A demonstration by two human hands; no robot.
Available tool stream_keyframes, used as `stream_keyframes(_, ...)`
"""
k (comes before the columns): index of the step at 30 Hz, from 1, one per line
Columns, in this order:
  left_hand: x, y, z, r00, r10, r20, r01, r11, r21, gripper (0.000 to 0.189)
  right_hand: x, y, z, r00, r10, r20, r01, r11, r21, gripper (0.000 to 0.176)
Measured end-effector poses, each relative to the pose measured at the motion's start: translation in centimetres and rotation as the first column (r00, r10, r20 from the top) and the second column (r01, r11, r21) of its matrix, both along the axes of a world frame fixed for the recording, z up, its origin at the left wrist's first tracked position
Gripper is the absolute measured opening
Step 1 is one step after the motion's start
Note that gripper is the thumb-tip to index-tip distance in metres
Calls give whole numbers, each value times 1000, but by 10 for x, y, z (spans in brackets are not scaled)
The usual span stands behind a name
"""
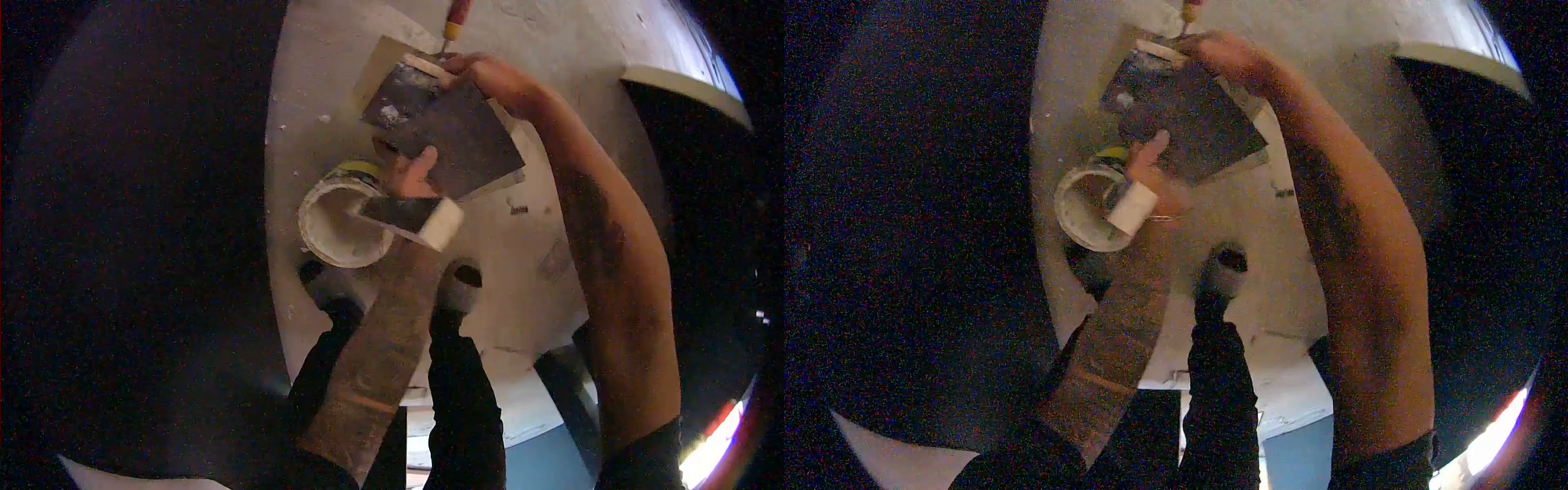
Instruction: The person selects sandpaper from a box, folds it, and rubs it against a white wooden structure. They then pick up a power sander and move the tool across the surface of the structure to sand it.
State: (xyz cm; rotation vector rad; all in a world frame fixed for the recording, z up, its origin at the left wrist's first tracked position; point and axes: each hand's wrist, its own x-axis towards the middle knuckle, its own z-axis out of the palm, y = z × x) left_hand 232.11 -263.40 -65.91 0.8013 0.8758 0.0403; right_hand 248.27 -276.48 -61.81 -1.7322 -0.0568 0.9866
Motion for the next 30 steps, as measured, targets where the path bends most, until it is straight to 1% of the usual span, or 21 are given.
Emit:
stream_keyframes(1, -4, -6, -4, 999, 38, 14, -39, 996, 76, 63, 8, 12, 4, 1000, 1, 4, -1, 1000, 1, 45)
stream_keyframes(3, -11, -24, -9, 993, 114, 39, -119, 969, 216, 75, 33, 25, 15, 820, 499, 279, -429, 860, -275, 49)
stream_keyframes(4, -9, -30, 1, 993, 114, 38, -119, 970, 214, 75, 46, 24, 13, 821, 500, 278, -430, 860, -277, 49)
stream_keyframes(6, -1, -43, 24, 991, 39, -127, 52, 767, 639, 27, 74, 23, 6, 759, 562, 327, -532, 826, -187, 50)
stream_keyframes(7, 7, -44, 31, 991, 40, -129, 52, 768, 638, 27, 86, 29, -4, 759, 563, 326, -533, 826, -187, 50)
stream_keyframes(9, 21, -43, 43, 995, 80, -56, -44, 879, 475, 31, 101, 45, -17, 399, 871, 287, -639, 489, -594, 68)
stream_keyframes(10, 24, -43, 49, 995, 77, -56, -42, 879, 476, 31, 92, 43, 20, 683, 697, 219, -510, 670, -540, 55)
stream_keyframes(11, 25, -44, 54, 993, 77, -84, -36, 913, 406, 32, 91, 39, 36, 685, 695, 220, -508, 671, -540, 55)
stream_keyframes(13, 2, -30, 36, 991, 75, -112, -34, 945, 324, 33, 82, 41, 51, 930, 359, 82, -304, 874, -380, 53)
stream_keyframes(14, -16, -23, 13, 994, -102, -47, 109, 762, 638, 34, 82, 39, 56, 930, 360, 81, -304, 872, -382, 53)
stream_keyframes(15, -28, -22, -4, 957, -286, -49, 181, 456, 871, 35, 83, 36, 62, 936, 331, 119, -274, 899, -341, 50)
stream_keyframes(16, -32, -23, -6, 958, -284, -48, 180, 460, 869, 35, 87, 32, 64, 941, 301, 155, -246, 922, -299, 48)
stream_keyframes(17, -32, -23, 12, 928, -373, -21, 162, 351, 922, 34, 92, 18, 44, 941, 303, 154, -248, 921, -300, 48)
stream_keyframes(18, -46, -28, 15, 886, -463, -7, 133, 238, 962, 34, 95, -3, 6, 680, 550, 485, -390, 832, -396, 50)
stream_keyframes(19, -64, -38, 19, 885, -466, -10, 136, 238, 962, 34, 94, -16, -15, 258, 678, 688, -451, 715, -534, 53)
stream_keyframes(20, -84, -45, 28, 908, -409, -94, 330, 558, 761, 35, 67, -10, 27, 830, 417, 371, -358, 907, -221, 45)
stream_keyframes(21, -104, -46, 34, 903, -383, -197, 431, 797, 423, 36, 57, 3, 32, 829, 421, 368, -359, 906, -226, 45)
stream_keyframes(23, -123, -21, 83, 857, -470, -212, 487, 873, 37, 39, 29, 22, 18, 931, 265, 253, -139, 895, -423, 40)
stream_keyframes(27, -214, 36, 108, 860, -437, -264, 403, 898, -174, 39, -20, 38, -74, 953, 190, 236, -92, 924, -372, 40)
stream_keyframes(28, -231, 52, 116, 850, -438, -293, 401, 898, -179, 38, -35, 43, -59, 952, 183, 245, -80, 922, -378, 40)
stream_keyframes(30, -270, 88, 116, 814, -451, -367, 448, 889, -100, 37, -82, 63, -27, 870, 263, 417, 177, 624, -761, 45)
